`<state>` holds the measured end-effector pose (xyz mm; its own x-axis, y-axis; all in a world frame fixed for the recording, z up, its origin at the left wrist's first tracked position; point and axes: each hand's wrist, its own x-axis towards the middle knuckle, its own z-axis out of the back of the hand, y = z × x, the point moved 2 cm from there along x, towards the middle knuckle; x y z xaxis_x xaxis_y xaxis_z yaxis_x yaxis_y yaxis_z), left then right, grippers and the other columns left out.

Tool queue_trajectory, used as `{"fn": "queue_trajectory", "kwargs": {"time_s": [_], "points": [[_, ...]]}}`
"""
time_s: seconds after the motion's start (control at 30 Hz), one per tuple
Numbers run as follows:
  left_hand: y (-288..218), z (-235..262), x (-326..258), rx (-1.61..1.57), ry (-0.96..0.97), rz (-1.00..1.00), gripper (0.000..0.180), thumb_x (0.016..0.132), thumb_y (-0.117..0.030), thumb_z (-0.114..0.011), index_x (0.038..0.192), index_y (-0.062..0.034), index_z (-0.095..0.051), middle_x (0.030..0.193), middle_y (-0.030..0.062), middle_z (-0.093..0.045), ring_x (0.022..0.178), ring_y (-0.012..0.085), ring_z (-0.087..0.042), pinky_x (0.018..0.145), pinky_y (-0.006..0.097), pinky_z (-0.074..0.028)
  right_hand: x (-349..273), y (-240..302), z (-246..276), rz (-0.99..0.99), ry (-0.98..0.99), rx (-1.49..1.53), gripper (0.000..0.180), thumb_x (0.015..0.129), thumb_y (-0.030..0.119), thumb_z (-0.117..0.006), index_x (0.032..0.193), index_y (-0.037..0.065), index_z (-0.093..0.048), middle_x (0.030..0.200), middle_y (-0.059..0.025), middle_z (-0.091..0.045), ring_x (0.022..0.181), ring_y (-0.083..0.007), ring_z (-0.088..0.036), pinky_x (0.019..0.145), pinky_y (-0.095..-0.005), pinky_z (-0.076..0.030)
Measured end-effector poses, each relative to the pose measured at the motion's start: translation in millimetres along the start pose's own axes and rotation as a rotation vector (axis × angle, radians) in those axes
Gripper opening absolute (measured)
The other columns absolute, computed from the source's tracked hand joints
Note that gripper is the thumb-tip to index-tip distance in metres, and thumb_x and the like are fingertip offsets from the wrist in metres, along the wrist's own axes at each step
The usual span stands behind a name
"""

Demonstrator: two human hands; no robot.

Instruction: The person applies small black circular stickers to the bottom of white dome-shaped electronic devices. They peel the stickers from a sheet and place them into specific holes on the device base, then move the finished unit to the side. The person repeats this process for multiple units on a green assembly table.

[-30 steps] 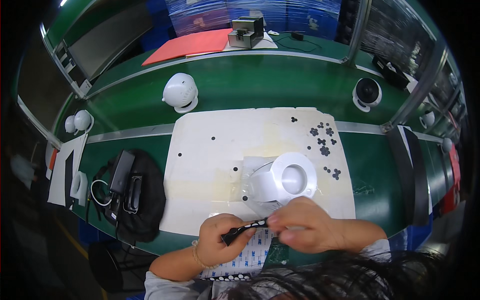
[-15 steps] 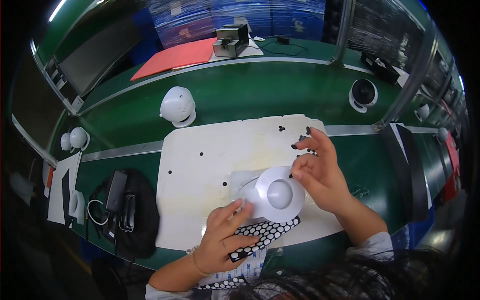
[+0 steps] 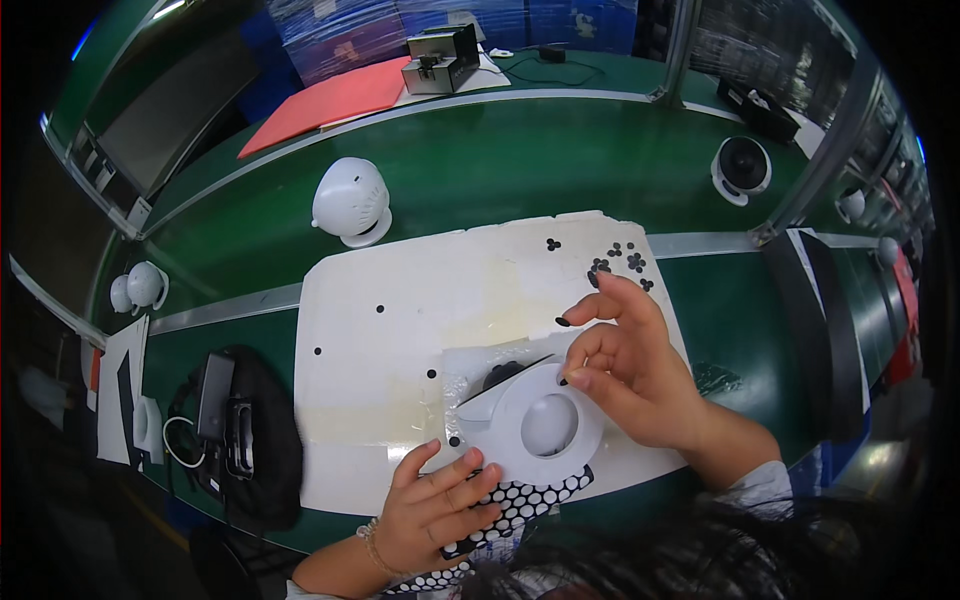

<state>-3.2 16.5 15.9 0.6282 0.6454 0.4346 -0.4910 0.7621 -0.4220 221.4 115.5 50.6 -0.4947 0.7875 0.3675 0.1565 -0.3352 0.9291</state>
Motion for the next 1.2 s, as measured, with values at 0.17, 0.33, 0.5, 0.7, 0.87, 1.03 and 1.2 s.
{"fn": "queue_trajectory", "kwargs": {"time_s": [0.17,0.33,0.5,0.7,0.87,1.03,1.2], "points": [[0.5,0.5,0.6,-0.019,-0.01,0.005,0.031,0.064,-0.016,-0.065,0.094,-0.0135,-0.06,0.123,0.0062,-0.052,0.12,0.0228,-0.044,0.099,0.048,-0.024,-3.3,0.2,0.4,0.039,-0.021,-0.161,0.061,0.079,-0.01,-0.05,0.132,0.005,-0.024,0.107,-0.0135,-0.047,0.082,-0.0135,-0.055,0.073,-0.0254,-0.045],[-1.1,1.6,-0.3,-0.016,-0.009,0.023,0.032,0.063,-0.015,-0.065,0.094,-0.0127,-0.06,0.123,0.0064,-0.052,0.119,0.023,-0.045,0.099,0.048,-0.024,-6.4,13.8,-4.1,0.333,-0.022,-0.757,0.054,0.076,-0.003,-0.059,0.124,0.006,-0.038,0.093,-0.0068,-0.059,0.081,-0.0218,-0.057,0.07,-0.0315,-0.046],[-2.4,2.2,3.6,0.001,-0.018,0.009,0.033,0.062,-0.013,-0.065,0.095,-0.0119,-0.059,0.122,0.0074,-0.053,0.118,0.0231,-0.045,0.098,0.049,-0.026,2.4,22.2,-11.0,0.384,-0.047,-0.637,0.051,0.073,-0.002,-0.061,0.12,0.006,-0.041,0.087,-0.004,-0.06,0.085,-0.0234,-0.054,0.08,-0.0367,-0.037],[-3.3,3.9,6.9,-0.01,-0.005,0.005,0.032,0.065,-0.012,-0.063,0.097,-0.0118,-0.057,0.122,0.0074,-0.053,0.118,0.0227,-0.046,0.098,0.049,-0.026,11.8,2.5,-27.4,0.136,0.075,-0.383,0.049,0.075,-0.003,-0.056,0.121,0.005,-0.039,0.081,-0.003,-0.057,0.083,-0.0218,-0.053,0.086,-0.0375,-0.032],[-2.6,1.7,4.8,-0.016,-0.042,-0.001,0.03,0.066,-0.011,-0.063,0.095,-0.0118,-0.057,0.121,0.0074,-0.053,0.118,0.0222,-0.046,0.097,0.048,-0.027,10.3,-0.3,-30.1,0.103,0.088,-0.312,0.047,0.076,-0.002,-0.055,0.12,0.005,-0.038,0.082,-0.0034,-0.058,0.082,-0.0221,-0.054,0.086,-0.0374,-0.032],[-2.5,2.6,6.0,-0.022,-0.037,-0.004,0.03,0.067,-0.01,-0.062,0.096,-0.0117,-0.056,0.121,0.0077,-0.053,0.118,0.0224,-0.046,0.097,0.049,-0.027,9.6,12.3,-29.4,0.235,0.109,-0.663,0.041,0.076,0.003,-0.058,0.116,0.007,-0.046,0.087,-0.0021,-0.059,0.089,-0.0228,-0.054,0.088,-0.0409,-0.031],[-2.1,3.8,7.7,0.002,-0.039,-0.017,0.032,0.065,-0.01,-0.063,0.097,-0.0116,-0.055,0.122,0.0082,-0.053,0.118,0.023,-0.046,0.096,0.049,-0.027,-13.9,25.8,-34.8,0.412,0.07,-1.111,0.038,0.073,0.017,-0.066,0.11,0.011,-0.056,0.105,-0.0039,-0.058,0.113,-0.026,-0.046,0.096,-0.0452,-0.027]]}}
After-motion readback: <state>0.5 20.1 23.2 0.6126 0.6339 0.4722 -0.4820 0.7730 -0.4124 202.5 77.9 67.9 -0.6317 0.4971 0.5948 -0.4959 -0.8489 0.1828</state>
